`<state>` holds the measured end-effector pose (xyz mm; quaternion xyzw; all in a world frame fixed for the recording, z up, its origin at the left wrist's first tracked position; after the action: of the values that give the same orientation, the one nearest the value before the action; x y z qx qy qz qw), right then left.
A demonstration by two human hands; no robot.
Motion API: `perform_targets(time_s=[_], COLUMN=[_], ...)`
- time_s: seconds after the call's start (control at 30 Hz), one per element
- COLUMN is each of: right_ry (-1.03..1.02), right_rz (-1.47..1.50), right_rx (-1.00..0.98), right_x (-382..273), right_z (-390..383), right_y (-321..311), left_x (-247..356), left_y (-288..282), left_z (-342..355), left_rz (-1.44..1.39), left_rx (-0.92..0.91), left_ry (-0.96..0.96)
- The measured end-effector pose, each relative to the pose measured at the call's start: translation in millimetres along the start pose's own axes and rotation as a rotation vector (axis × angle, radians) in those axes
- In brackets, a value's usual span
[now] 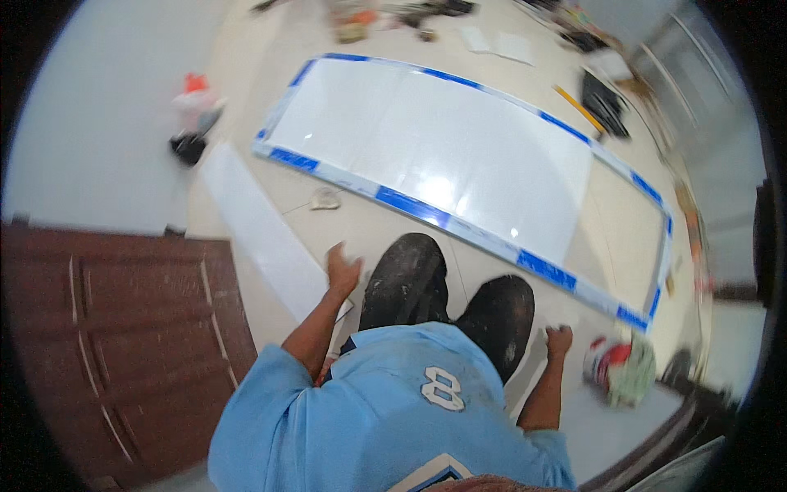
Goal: The person kneels on the floor and arranges several white rectangular panels on a larger sheet. They use a yellow ruler and a utility knife to measure and cut the panels into smaller pieces, then stack the cut pieces.
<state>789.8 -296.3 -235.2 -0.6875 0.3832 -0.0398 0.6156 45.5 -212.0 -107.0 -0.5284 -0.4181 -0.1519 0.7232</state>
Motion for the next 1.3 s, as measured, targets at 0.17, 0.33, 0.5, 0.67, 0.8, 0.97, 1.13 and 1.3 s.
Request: perform_targets(time_s=[0.17, 0.33, 0.5, 0.67, 0.8, 0.97, 1.13, 1.3], right_ry=[-0.223, -0.343, -0.425, -0.63, -0.674, -0.877, -0.997, -0.994], right_rz=[-0.366, -0.781, -0.768, -0.695, -0.705, -0.56, -0.525, -0.636], right_rx=[0.292, 0.136, 0.016, 0.116, 0.145, 0.071, 0.043, -0.146], right_x=[-149, -132, -121, -139, -111, -167, -173, -171], right_z=[57, 146, 143, 153, 168, 135, 135, 148], right_y=[42, 29, 6, 23, -9, 19, -13, -37], left_x=[39, 44, 12, -28, 41, -3, 28, 71], left_y=[-10, 80, 148, 140, 174, 107, 152, 181], left_z=[102, 165, 176, 206, 178, 186, 168, 139], left_rz=[-0.132, -0.286, -0.385, -0.372, -0.408, -0.24, -0.345, -0.41], left_rx=[-0.144, -0.19, -0.047, 0.163, 0.134, 0.31, 0.29, 0.271], left_ry=[0.112, -0.465, -0.775, -0.847, -0.893, -0.834, -0.954, -1.058])
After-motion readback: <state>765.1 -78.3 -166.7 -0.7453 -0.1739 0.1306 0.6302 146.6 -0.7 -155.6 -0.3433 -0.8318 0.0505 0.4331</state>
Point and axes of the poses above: each hand's wrist, its own z-axis towards the middle knuckle, its own y-axis out of the palm, x = y × z, the point moved 6 cm from there along z, towards the middle knuckle, and after that the axes turned 10 degrees about -z, right-handed, at the moved point
